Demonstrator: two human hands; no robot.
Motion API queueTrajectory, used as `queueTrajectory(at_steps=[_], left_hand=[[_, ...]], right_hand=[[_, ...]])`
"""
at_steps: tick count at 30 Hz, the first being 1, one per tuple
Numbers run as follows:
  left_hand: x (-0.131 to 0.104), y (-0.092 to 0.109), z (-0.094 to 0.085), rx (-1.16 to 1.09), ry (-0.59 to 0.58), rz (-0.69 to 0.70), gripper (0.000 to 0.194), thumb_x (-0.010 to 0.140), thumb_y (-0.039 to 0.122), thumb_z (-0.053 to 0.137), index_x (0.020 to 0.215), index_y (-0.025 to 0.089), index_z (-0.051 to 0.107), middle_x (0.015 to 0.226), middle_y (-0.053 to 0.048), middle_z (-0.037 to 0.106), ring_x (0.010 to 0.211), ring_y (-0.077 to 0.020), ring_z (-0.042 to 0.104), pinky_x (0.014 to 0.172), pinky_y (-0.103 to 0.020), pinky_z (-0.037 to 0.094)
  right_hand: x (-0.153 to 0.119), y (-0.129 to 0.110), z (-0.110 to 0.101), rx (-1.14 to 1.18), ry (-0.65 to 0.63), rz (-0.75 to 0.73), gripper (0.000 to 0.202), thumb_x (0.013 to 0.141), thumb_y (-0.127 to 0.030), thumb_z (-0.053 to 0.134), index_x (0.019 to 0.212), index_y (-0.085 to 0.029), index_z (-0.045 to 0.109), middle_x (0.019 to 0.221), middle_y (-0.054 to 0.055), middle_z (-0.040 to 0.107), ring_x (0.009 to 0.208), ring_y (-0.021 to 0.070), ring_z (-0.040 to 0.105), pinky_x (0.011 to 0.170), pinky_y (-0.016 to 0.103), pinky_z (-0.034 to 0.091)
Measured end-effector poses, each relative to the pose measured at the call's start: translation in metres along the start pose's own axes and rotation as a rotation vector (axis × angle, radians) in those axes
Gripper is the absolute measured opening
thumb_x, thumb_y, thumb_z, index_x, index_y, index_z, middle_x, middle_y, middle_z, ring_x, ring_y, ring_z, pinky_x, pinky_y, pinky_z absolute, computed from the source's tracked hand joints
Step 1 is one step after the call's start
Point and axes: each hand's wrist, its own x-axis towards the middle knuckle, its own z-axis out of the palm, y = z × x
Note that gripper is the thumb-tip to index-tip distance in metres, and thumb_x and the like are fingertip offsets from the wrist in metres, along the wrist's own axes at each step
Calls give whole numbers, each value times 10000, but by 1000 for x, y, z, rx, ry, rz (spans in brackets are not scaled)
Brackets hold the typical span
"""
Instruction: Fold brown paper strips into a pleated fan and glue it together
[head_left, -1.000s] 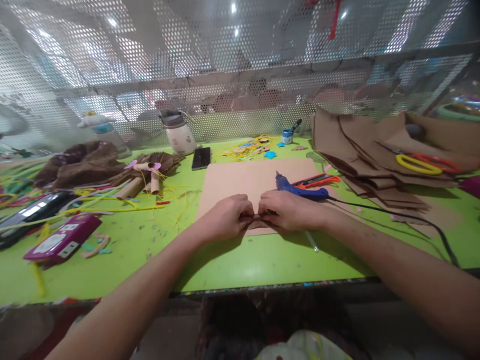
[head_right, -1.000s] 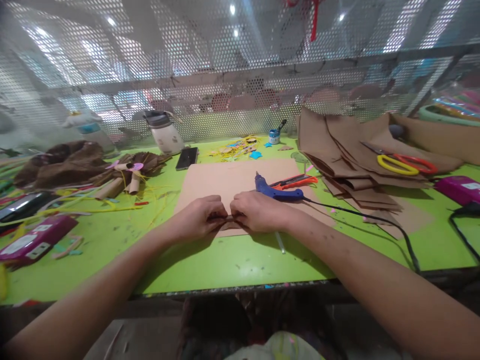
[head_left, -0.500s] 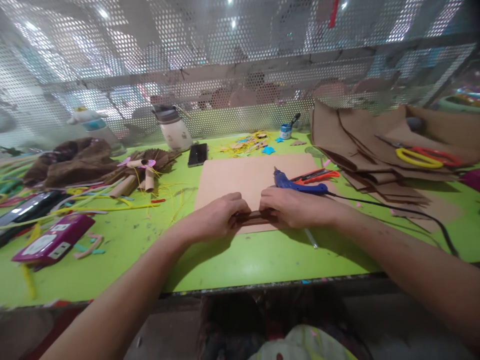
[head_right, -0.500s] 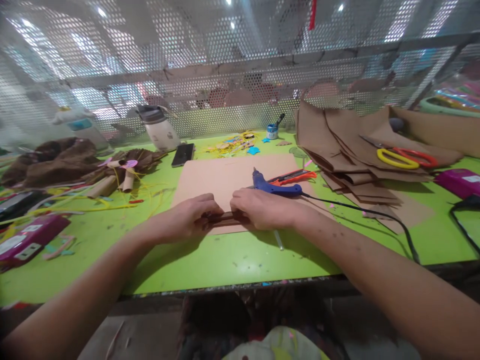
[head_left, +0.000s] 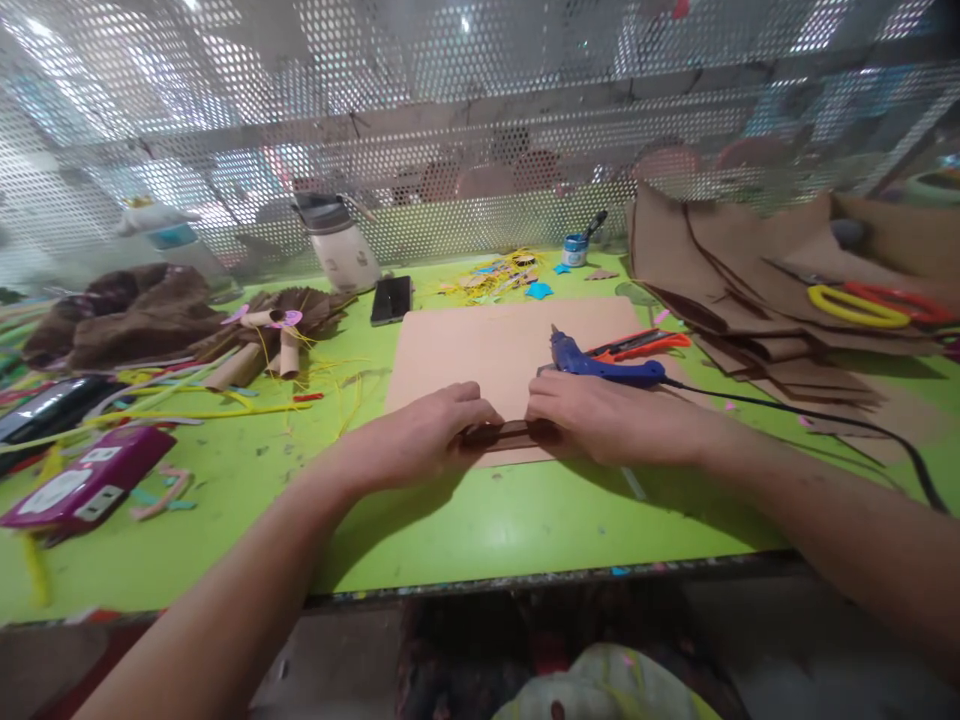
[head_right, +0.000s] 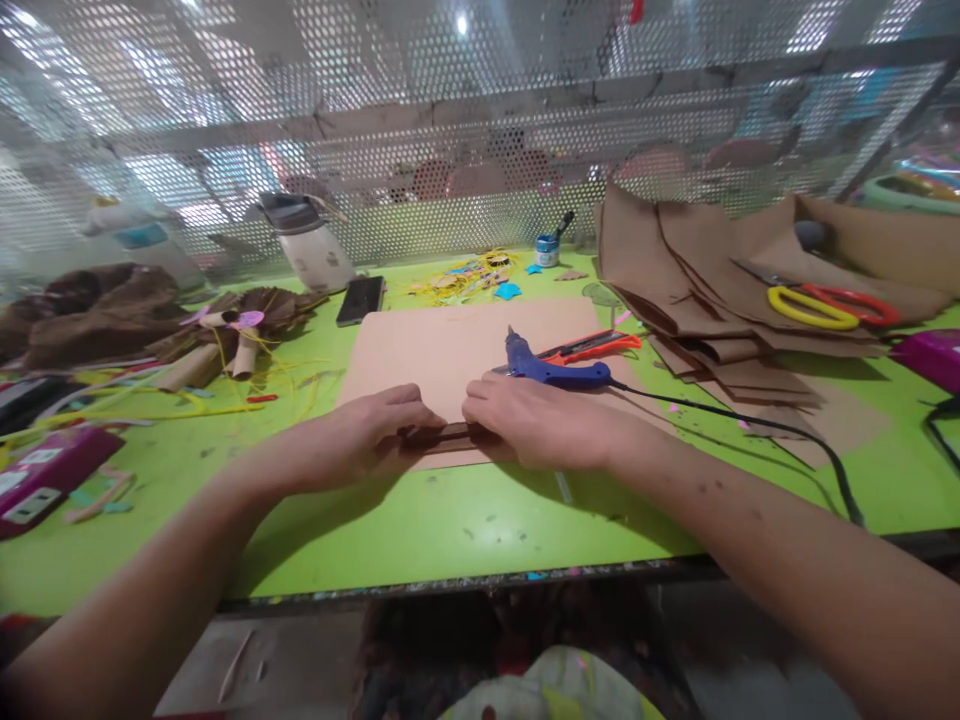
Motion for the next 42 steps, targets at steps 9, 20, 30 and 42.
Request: queueTrajectory(at_steps=[9, 20, 30, 42], left_hand=[[0, 2, 2, 34, 30, -17, 245, 860, 196, 432, 996, 193, 635, 861, -45, 531, 770, -146, 517, 680, -259, 415], [-4, 1, -2, 33, 27, -21, 239, 866, 217, 441, 989, 204, 646, 892, -58, 549, 803, -158, 535, 712, -265, 428], [7, 5, 10, -86, 139, -152, 249, 891, 312, 406, 909, 176, 614, 844, -42, 630, 726, -142, 555, 665, -261, 435], [4, 10, 19, 135, 128, -80, 138, 835, 196, 459, 861, 168, 592, 811, -46, 538, 742, -160, 523, 654, -273, 404]], right_hand=[[1, -13, -3, -80, 3, 16, 96, 865, -112, 473, 823, -154, 549, 838, 60, 547, 777, 182, 463, 643, 288, 333], [-2, -26, 0, -301, 28, 0, 115, 850, -87, 489, 895, -142, 580, 844, 84, 568, 774, 207, 474, 654, 318, 336], [-4, -36, 3, -384, 25, -17, 143, 827, -73, 486, 873, -127, 611, 827, 118, 580, 786, 246, 485, 677, 360, 346], [3, -15, -3, 1, 45, 181, 186, 874, -252, 500, 900, -142, 647, 883, 93, 593, 850, 205, 531, 748, 318, 415]])
